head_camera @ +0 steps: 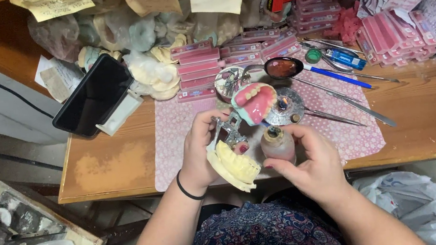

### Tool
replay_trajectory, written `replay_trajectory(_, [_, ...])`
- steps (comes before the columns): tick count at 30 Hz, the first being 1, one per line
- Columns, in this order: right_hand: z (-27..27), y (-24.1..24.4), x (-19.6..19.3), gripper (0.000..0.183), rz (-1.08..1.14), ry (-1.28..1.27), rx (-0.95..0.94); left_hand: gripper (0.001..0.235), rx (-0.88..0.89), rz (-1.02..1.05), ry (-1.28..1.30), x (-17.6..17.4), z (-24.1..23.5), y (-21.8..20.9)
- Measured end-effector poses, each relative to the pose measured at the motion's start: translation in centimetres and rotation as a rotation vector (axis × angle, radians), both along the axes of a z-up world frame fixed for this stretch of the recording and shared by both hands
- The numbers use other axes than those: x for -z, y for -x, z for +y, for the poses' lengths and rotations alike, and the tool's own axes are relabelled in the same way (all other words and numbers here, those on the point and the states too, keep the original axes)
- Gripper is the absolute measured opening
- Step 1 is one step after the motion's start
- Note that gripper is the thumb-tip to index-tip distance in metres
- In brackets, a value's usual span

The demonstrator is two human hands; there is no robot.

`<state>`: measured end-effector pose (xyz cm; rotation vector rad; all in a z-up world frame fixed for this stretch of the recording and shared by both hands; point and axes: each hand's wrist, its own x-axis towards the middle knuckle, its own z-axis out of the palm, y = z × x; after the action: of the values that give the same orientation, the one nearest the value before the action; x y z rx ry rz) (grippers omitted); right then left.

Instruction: The person holds a denture mold and uses a small metal tool to scrape and smooth the pink and yellow surfaces. They repeatedly dip the tool into a small flame and apply liquid from a squeeze bottle to the denture while working.

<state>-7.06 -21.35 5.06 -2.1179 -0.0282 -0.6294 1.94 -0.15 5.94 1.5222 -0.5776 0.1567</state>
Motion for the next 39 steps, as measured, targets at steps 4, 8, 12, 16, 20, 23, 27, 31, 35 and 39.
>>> replay_trajectory(4, [-0.6,0.6,0.3,0.067,0.010,-0.002,0.021,0.059,0.003,0.015,0.022,0.2,0.4,-0.1])
replay_trajectory(8, [-0.5,0.6,0.0,0.067,-0.045,-0.024,0.016,0.061,0.029,0.056,0.076,0.4,0.7,-0.1])
replay_trajectory(12, [-0.2,0.2,0.3,0.062,-0.095,0.064,0.025,0.062,0.044,0.124,0.115,0.3,0.8,0.0])
replay_trajectory(16, [-0.6,-0.1,0.5,0.063,-0.101,0.058,0.067,0.064,0.049,0.152,0.146,0.9,0.7,-0.1])
replay_trajectory(20, [-1.2,0.3,-0.1,0.064,-0.098,-0.038,0.035,0.065,0.025,0.167,0.111,1.2,1.0,0.0])
replay_trajectory(23, [-1.5,0.6,-0.6,0.066,-0.068,-0.132,-0.015,0.067,-0.024,0.124,0.051,1.2,1.3,0.0])
replay_trajectory(27, [-1.2,0.9,-1.8,0.066,-0.013,-0.119,-0.058,0.064,-0.054,0.046,0.036,0.4,0.9,0.0])
replay_trajectory(31, [-0.9,1.0,-2.1,0.064,0.004,-0.057,-0.062,0.065,-0.085,-0.075,-0.003,0.0,0.9,0.1])
replay_trajectory(35, [-1.5,1.1,-2.3,0.059,0.008,-0.041,-0.018,0.056,-0.069,-0.217,-0.003,-1.0,0.8,0.3])
replay_trajectory(39, [-2.2,1.4,-1.8,0.064,-0.013,-0.115,0.001,0.064,-0.028,-0.262,0.005,-1.0,1.0,0.1])
